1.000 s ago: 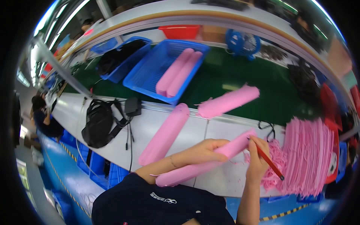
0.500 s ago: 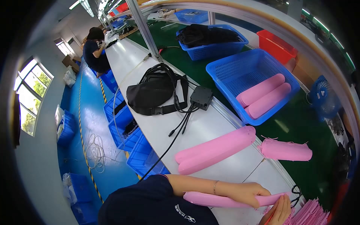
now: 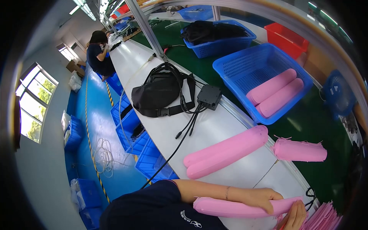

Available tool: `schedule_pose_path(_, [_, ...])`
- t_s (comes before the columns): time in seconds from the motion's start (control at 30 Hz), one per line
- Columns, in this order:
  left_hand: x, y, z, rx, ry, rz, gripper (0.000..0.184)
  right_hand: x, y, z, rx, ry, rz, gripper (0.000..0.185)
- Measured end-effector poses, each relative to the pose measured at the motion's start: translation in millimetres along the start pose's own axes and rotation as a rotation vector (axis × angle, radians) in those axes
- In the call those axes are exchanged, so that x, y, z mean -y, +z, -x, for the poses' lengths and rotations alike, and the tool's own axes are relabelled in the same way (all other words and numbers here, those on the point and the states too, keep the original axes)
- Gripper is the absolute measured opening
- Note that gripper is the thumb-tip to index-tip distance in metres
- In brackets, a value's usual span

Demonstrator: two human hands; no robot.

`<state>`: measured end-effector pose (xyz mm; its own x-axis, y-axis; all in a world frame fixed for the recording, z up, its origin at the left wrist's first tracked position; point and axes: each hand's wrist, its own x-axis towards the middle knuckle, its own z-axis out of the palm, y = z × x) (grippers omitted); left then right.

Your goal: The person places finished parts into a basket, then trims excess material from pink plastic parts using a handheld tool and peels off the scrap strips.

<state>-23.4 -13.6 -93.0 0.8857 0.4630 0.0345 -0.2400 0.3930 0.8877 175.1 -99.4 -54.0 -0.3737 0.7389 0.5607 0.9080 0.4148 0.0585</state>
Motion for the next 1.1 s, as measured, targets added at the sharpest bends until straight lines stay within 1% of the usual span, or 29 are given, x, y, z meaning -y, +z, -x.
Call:
schedule_pose_path(0.07, [1,1,0,-0.019,-0.01,-0.054,0.032,2,1,3,-0.028,0.025,0.011,0.027])
schedule_pose_path(0.13, [3,0,-1,0.03,-0.067,0.034,0.032,1,0,9,-0.023,0.037,-0.03,0.027])
schedule_pose_path(0.27, [2,6,-1,0.047,-0.15,0.123,0.03,-5,-9,22,0.037,0.006,-0.052,0.028])
schedule_pose_path(0.33, [7,11,-3,0.035,-0.118,0.078,0.029,-9,-7,33,-0.006,0.05,0.085,0.028])
schedule_pose_path(0.37, [12,10,-4,0.026,-0.127,0.085,0.029,-20,-8,34,0.001,0.054,0.073,0.028])
schedule_pose_path(0.43, [19,4,-4,0.037,-0.149,0.073,0.03,-49,-14,37,-0.223,0.112,0.281,0.029])
schedule_pose_path(0.47, [19,1,-3,0.026,-0.156,0.084,0.03,-49,-18,37,-0.211,0.113,0.268,0.029])
schedule_pose_path(0.53, [9,-2,0,-0.011,-0.153,0.089,0.031,-27,-33,32,-0.133,0.871,-0.143,0.014])
schedule_pose_path(0.57, [11,-2,0,-0.014,-0.156,0.099,0.031,-16,-36,34,-0.18,1.161,-0.363,0.023])
schedule_pose_path(0.6, [10,-4,0,-0.043,-0.145,0.136,0.032,-22,-31,50,-0.178,1.162,-0.364,0.023])
schedule_pose_path(0.67, [6,-5,-3,-0.052,-0.137,0.163,0.033,-41,-22,86,0.198,1.148,-0.258,0.028])
schedule_pose_path(0.7, [2,-7,-3,-0.076,-0.149,0.107,0.034,-30,-33,67,0.128,0.817,-0.042,0.014])
schedule_pose_path(0.73, [-2,-8,-1,-0.101,-0.164,0.055,0.034,-45,-29,81,0.12,0.826,-0.034,0.014])
schedule_pose_path(0.77, [-3,-9,0,-0.078,-0.171,0.101,0.035,-69,-26,110,0.011,0.874,-0.027,0.02])
schedule_pose_path(0.8, [-3,-10,-1,-0.035,-0.184,0.159,0.035,-65,-36,116,-0.095,0.926,0.005,0.029])
schedule_pose_path(0.83, [1,-10,-3,-0.033,-0.18,0.186,0.036,-62,-41,124,-0.065,0.88,0.084,0.033])
schedule_pose_path(0.87, [0,-9,-6,-0.015,-0.182,0.216,0.037,-42,-39,92,-0.293,1.167,-0.291,0.034])
schedule_pose_path(0.9, [-17,-7,-5,-0.002,-0.205,0.117,0.038,-31,-37,77,-0.324,1.292,-0.476,0.034])
schedule_pose_path(0.93, [-21,-5,-8,-0.005,-0.251,0.182,0.039,-30,-27,80,-0.46,1.445,-0.765,0.033])
schedule_pose_path(0.97, [-22,-4,-10,-0.026,-0.262,0.165,0.039,-25,-15,80,-0.692,1.349,-1.211,0.031])
schedule_pose_path(1.0, [-30,-3,-12,-0.016,-0.302,0.175,0.041,-14,-12,69,-0.733,1.308,-1.479,0.03])
schedule_pose_path(1.07, [-39,1,-12,-0.015,-0.369,0.189,0.044,5,-11,39,-0.751,1.239,-1.747,0.03])
schedule_pose_path(1.1, [-42,2,-13,-0.025,-0.395,0.184,0.047,10,-8,31,-0.79,1.236,-1.815,0.03])
